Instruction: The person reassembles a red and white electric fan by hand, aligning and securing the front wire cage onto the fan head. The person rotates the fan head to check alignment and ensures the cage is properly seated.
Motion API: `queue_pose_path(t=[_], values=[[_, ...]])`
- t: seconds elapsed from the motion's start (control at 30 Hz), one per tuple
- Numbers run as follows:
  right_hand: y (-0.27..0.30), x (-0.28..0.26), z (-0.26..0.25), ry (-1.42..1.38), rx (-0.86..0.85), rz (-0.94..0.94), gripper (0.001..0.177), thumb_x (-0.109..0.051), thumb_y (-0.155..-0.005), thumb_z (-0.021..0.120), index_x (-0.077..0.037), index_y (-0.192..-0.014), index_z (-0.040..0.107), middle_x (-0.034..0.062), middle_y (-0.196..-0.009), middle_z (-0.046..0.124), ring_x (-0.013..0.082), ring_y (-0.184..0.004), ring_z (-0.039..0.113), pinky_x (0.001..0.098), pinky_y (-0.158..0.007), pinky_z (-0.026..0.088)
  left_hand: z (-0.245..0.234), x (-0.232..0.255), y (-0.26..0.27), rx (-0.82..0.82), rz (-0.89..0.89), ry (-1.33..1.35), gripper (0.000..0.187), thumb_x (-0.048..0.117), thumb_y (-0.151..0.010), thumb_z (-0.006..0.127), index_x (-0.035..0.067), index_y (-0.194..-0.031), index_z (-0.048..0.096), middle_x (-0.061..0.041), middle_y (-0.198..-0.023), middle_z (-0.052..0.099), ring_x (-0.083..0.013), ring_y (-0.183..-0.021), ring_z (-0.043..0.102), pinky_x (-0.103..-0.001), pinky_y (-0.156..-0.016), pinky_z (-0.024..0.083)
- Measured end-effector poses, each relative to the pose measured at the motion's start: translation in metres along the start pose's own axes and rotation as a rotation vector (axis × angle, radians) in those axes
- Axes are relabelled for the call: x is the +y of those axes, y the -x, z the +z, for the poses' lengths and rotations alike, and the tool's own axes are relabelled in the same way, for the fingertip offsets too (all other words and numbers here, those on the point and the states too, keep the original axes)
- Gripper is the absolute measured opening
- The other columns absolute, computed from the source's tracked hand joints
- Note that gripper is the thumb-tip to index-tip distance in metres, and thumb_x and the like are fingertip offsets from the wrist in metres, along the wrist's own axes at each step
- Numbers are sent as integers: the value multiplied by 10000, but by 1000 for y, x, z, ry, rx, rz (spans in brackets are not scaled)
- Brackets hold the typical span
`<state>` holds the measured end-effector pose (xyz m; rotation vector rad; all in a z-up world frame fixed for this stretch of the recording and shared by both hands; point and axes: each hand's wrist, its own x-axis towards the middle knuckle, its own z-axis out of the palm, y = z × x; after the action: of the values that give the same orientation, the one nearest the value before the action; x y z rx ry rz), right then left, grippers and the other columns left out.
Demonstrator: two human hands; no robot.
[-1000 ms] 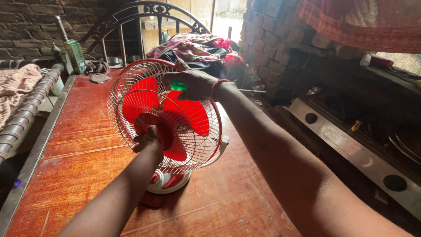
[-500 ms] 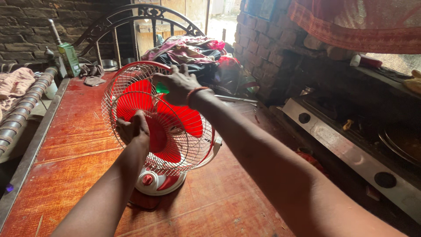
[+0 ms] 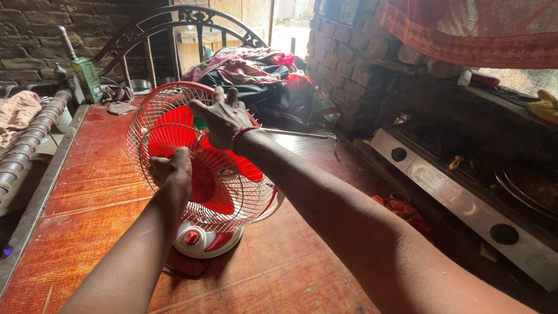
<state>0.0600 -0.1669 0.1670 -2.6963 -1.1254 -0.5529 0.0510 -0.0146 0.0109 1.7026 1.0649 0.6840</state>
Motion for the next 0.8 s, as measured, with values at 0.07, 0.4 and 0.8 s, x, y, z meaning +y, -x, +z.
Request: queue_pose_path(t=[0.07,0.4,0.8], values=[[4,1,-2,-19,23,-24,688,-39,-696,741,-375,-1249,507,361,-1566,241,587,-1335,368,608,-917,490,-1,2,1,8,-4,5,845,549,-721,709,-5,-1319,484,-222,-1322,518,-407,-1243,534,-548,-1013,445],[5,7,-3,1,23,-68,660,-137,-723,796,-384,-1258,500,346,-1537,276,538,-1280,390,616,-901,471,-4,8,13,23,-8,-7,809,540,-716,713,13,-1290,497,-207,-1295,538,-412,-1214,553,-549,-994,457],[8,21,-7,-15,24,-146,647,-197,-748,845,-372,-1274,511,362,-1575,235,571,-1340,357,639,-952,434,-5,8,12,121,-12,49,745,530,-715,716,45,-1242,511,-184,-1240,565,-407,-1165,586,-547,-962,477]])
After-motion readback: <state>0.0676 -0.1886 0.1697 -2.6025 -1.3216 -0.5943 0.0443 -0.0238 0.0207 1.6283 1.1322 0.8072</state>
